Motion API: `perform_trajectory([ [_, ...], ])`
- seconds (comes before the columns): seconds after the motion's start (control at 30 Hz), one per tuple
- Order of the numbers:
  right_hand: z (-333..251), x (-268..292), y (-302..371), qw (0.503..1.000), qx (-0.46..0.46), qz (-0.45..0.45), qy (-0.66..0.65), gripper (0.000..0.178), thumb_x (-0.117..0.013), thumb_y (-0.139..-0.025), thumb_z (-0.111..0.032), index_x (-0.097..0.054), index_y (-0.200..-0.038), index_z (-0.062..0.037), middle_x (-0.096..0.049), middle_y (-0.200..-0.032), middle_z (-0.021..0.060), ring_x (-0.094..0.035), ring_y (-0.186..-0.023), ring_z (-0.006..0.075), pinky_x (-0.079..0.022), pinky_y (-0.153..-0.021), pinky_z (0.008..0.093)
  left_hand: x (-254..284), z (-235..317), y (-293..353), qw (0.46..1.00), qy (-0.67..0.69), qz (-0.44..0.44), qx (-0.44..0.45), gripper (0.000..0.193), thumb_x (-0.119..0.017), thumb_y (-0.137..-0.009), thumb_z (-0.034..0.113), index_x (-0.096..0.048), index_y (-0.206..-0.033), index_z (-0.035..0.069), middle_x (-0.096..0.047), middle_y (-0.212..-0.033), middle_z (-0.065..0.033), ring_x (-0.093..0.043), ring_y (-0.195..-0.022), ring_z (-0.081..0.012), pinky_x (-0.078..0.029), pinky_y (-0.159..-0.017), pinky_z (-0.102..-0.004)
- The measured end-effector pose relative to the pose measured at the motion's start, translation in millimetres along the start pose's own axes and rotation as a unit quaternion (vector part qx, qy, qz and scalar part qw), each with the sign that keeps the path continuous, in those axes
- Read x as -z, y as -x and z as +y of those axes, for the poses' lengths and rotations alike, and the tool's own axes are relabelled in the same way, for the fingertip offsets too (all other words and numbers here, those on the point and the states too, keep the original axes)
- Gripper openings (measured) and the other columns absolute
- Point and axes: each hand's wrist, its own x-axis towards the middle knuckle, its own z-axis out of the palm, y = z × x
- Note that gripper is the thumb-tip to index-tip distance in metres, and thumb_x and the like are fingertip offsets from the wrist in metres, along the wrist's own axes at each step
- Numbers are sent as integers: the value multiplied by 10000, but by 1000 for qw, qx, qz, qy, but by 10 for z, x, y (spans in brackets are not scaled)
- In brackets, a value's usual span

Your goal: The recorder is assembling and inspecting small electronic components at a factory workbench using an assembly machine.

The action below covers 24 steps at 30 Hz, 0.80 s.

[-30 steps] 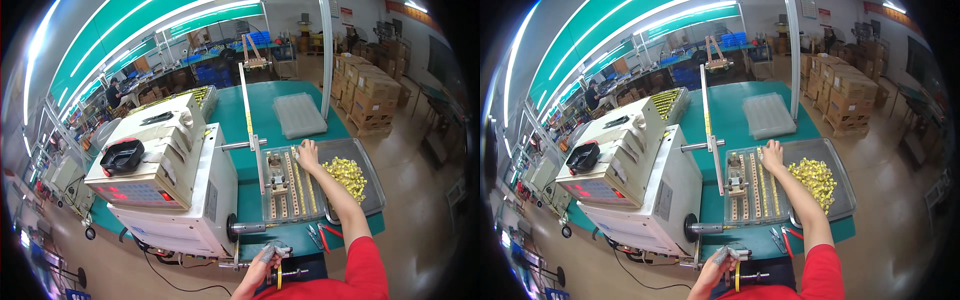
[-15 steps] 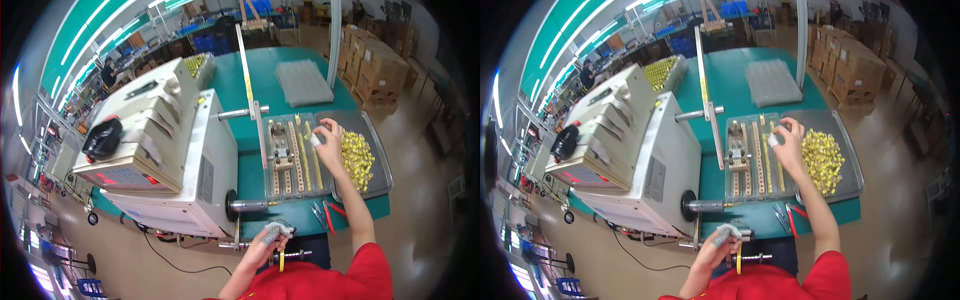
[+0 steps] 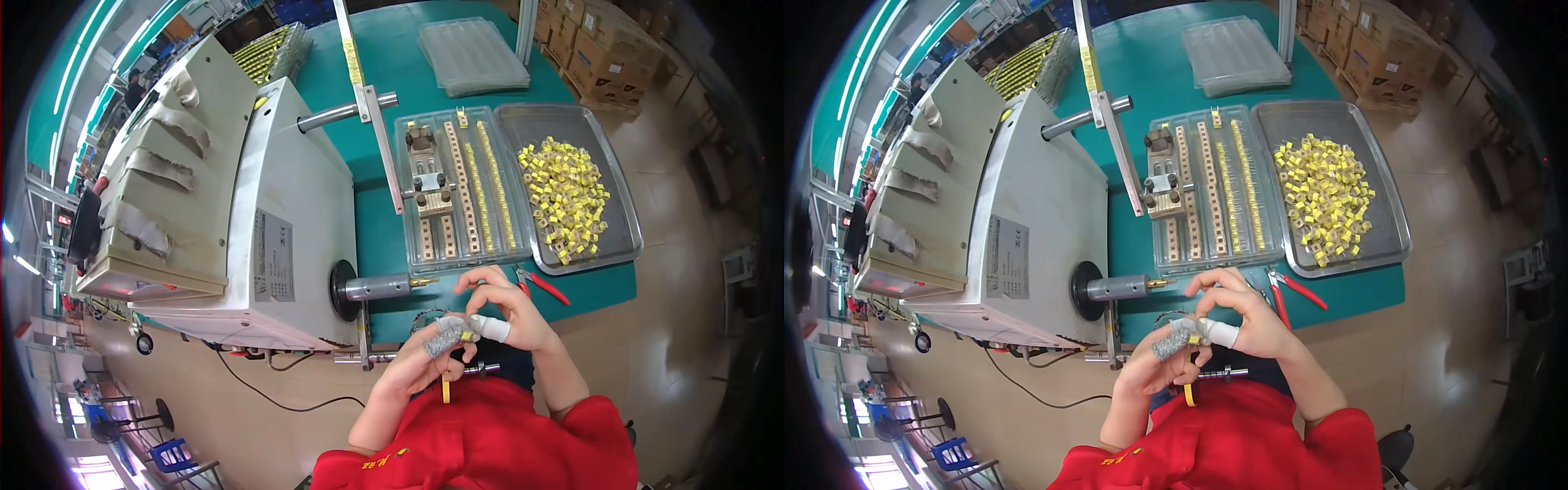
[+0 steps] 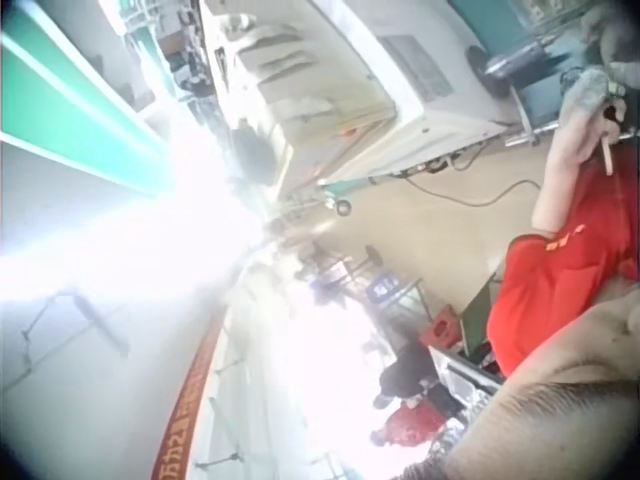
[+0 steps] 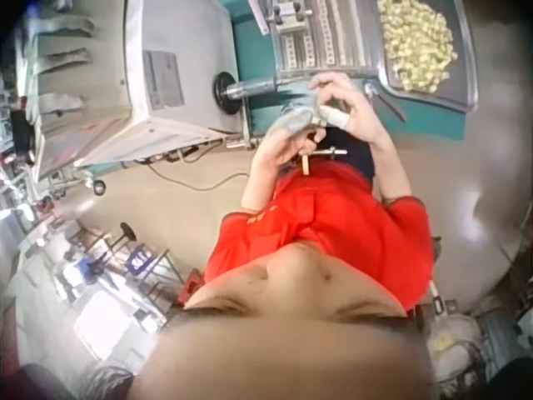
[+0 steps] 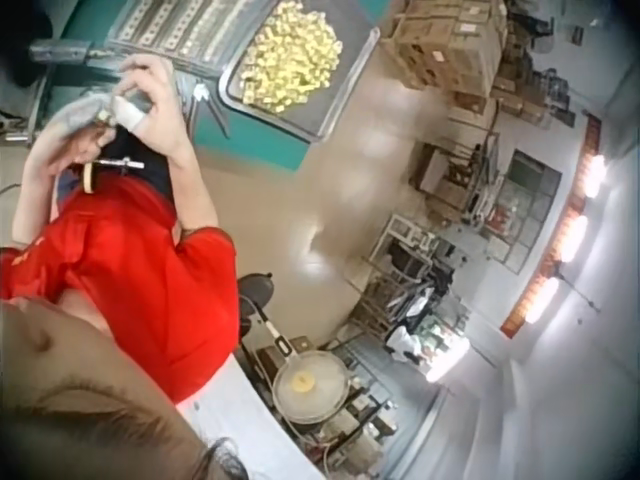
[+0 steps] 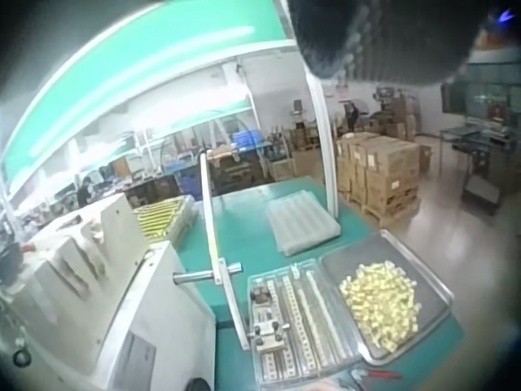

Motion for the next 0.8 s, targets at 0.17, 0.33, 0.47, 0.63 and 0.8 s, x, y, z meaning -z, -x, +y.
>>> perform_trajectory([
  [0.17, -25, -214, 74, 984, -6, 151, 92, 127, -626, -716, -92, -589, -831, -52, -486, -1060, 114, -439, -998, 233, -357, -871, 340, 21, -72, 7, 996, 65, 22, -65, 346, -512, -880, 248, -410, -1161, 73, -484, -969, -50, -440, -734, -128, -314, -481, -207],
  [0.33, -80, -360, 78, 960, 108, 183, 181, 228, -669, -689, -136, -607, -901, -79, -510, -1018, 94, -463, -912, 255, -384, -777, 334, 5, -53, 24, 989, 128, 17, -78, 338, -527, -866, 262, -437, -1139, 83, -496, -996, -32, -440, -766, -116, -321, -492, -211],
  [0.47, 103, -408, 104, 909, 189, 234, 288, 239, -690, -677, -182, -611, -884, -94, -508, -973, 65, -464, -860, 241, -395, -732, 342, 23, -77, 19, 993, 94, 7, -77, 361, -532, -862, 261, -433, -1154, 74, -498, -998, -25, -445, -799, -109, -338, -549, -214],
  [0.63, 216, -449, 81, 881, 271, 241, 303, 219, -688, -690, -171, -590, -863, -79, -494, -906, 50, -469, -787, 236, -391, -705, 352, -11, -53, 19, 990, 66, 68, -109, 427, -555, -839, 239, -401, -1190, 53, -481, -950, -14, -440, -809, -98, -340, -645, -231],
  [0.8, 99, -549, 62, 936, 171, 246, 186, 211, -701, -677, -132, -559, -817, -67, -490, -913, 78, -462, -808, 241, -377, -742, 349, -4, -54, 32, 989, 41, 72, -126, 428, -572, -822, 221, -407, -1175, 43, -463, -931, -18, -427, -806, -101, -328, -625, -229],
])
